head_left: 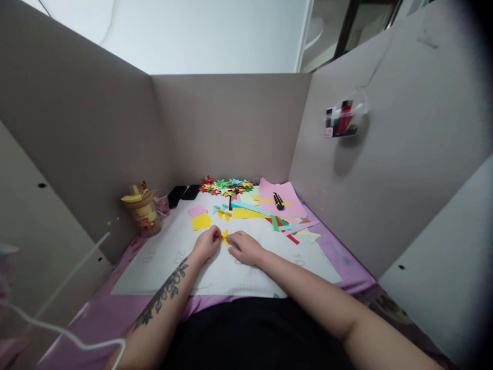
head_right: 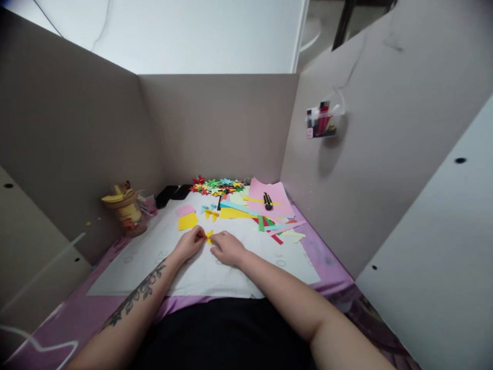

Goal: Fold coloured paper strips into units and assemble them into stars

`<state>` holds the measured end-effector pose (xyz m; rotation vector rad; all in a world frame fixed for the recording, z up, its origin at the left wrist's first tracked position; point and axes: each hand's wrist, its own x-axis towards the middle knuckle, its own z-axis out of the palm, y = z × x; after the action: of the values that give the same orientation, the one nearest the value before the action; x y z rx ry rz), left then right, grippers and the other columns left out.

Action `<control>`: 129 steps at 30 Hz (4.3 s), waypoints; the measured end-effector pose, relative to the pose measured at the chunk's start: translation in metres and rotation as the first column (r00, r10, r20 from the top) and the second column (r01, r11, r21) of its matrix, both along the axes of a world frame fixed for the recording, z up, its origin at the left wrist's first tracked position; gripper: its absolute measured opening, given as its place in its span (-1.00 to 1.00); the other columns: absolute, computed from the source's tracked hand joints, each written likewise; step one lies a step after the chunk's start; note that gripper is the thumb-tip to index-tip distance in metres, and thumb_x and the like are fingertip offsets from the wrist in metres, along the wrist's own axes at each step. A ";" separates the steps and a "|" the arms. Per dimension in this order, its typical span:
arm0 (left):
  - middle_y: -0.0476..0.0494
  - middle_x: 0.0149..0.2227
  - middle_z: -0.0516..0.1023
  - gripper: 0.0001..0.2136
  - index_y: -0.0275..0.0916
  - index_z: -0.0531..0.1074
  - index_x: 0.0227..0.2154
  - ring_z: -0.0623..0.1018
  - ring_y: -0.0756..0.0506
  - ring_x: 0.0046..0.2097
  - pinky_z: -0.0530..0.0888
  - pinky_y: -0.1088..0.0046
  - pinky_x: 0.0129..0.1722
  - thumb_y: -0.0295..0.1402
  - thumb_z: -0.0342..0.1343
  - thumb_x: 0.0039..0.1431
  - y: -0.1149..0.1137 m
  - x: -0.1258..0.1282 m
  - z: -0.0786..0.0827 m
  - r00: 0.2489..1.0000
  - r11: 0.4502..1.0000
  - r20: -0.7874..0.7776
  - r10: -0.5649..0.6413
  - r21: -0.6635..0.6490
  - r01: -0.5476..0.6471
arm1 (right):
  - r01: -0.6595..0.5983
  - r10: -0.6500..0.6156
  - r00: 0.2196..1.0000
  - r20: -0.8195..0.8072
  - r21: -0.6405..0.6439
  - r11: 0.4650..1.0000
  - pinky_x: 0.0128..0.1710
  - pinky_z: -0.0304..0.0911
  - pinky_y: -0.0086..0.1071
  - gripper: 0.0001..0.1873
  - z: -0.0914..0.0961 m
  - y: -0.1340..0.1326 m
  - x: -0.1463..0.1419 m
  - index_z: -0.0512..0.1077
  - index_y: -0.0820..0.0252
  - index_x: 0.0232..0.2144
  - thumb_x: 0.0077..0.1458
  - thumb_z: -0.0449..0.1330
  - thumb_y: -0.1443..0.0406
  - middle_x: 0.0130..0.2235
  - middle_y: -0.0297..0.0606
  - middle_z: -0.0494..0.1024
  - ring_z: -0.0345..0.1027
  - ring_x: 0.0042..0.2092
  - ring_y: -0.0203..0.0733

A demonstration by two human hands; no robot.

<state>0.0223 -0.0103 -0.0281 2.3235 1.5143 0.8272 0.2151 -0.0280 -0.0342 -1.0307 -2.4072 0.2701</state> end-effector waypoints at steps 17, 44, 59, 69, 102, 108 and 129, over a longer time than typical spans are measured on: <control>-0.06 -0.42 0.45 -0.96 -0.21 0.34 -0.51 0.42 -0.09 -0.30 0.32 0.42 -0.27 -0.40 0.07 0.00 0.003 0.004 0.007 0.997 0.998 0.052 -0.062 -0.019 0.063 | 0.079 -0.100 0.973 -0.207 -0.109 0.991 -0.09 0.20 -0.26 -0.65 -0.009 0.032 -0.004 0.34 0.21 -0.10 0.01 0.17 0.32 -0.16 -0.16 0.48 0.29 -0.10 -0.11; 0.01 -0.46 0.45 -0.94 -0.24 0.38 -0.41 0.38 0.02 -0.46 0.29 0.53 -0.45 -0.38 0.05 0.05 0.001 0.008 0.005 0.957 0.997 0.278 -0.076 0.015 0.075 | 0.049 -0.174 0.857 -0.485 -0.259 0.965 -0.42 0.14 -0.46 -0.93 0.002 0.023 -0.009 0.41 0.19 -0.47 -0.02 0.11 0.36 -0.49 -0.39 0.44 0.27 -0.45 -0.32; 0.01 -0.45 0.48 -0.95 -0.26 0.39 -0.42 0.42 0.03 -0.45 0.34 0.56 -0.44 -0.45 0.05 0.03 0.008 -0.003 -0.003 0.972 0.997 0.226 -0.062 0.058 0.050 | 0.012 -0.148 0.857 -0.494 -0.269 0.963 -0.38 0.18 -0.45 -0.90 0.003 0.024 -0.010 0.42 0.20 -0.46 -0.05 0.10 0.40 -0.45 -0.36 0.47 0.31 -0.41 -0.30; 0.00 -0.43 0.51 -0.92 -0.23 0.42 -0.43 0.46 -0.01 -0.40 0.37 0.51 -0.37 -0.49 0.05 0.01 0.005 -0.002 -0.001 0.972 0.986 0.189 -0.143 0.113 0.123 | -0.032 -0.117 0.862 -0.494 -0.283 0.959 -0.35 0.21 -0.44 -0.90 0.001 0.023 -0.006 0.42 0.21 -0.43 -0.06 0.12 0.41 -0.40 -0.35 0.48 0.31 -0.36 -0.29; 0.02 -0.49 0.47 -0.86 -0.22 0.41 -0.30 0.43 0.01 -0.47 0.35 0.53 -0.44 -0.35 0.11 0.04 -0.006 0.005 0.004 0.974 0.995 0.214 -0.076 0.075 0.061 | -0.058 -0.051 0.805 -0.591 -0.165 0.985 -0.30 0.23 -0.38 -0.89 0.006 0.018 -0.001 0.47 0.17 -0.47 -0.02 0.14 0.41 -0.33 -0.25 0.45 0.33 -0.23 -0.23; 0.04 -0.50 0.46 -0.83 -0.21 0.41 -0.28 0.43 0.01 -0.48 0.35 0.53 -0.44 -0.37 0.12 0.01 -0.003 0.004 0.000 0.972 0.997 0.227 -0.065 0.052 0.054 | -0.023 -0.071 0.813 -0.578 -0.153 0.988 -0.38 0.20 -0.43 -0.89 0.003 0.022 -0.004 0.41 0.18 -0.47 -0.07 0.13 0.45 -0.41 -0.33 0.39 0.28 -0.32 -0.27; 0.05 -0.50 0.43 -0.81 -0.23 0.41 -0.27 0.40 0.02 -0.48 0.34 0.53 -0.44 -0.37 0.12 0.00 -0.004 0.006 0.006 0.948 0.997 0.310 -0.075 -0.008 0.081 | 0.030 -0.150 0.811 -0.565 -0.216 0.976 -0.36 0.21 -0.42 -0.92 0.004 0.024 -0.005 0.42 0.19 -0.49 -0.05 0.12 0.39 -0.44 -0.35 0.47 0.30 -0.40 -0.29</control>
<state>0.0287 -0.0142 -0.0216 2.1019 1.2832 1.0891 0.2105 -0.0039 -0.0300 -0.9676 -1.7933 0.6962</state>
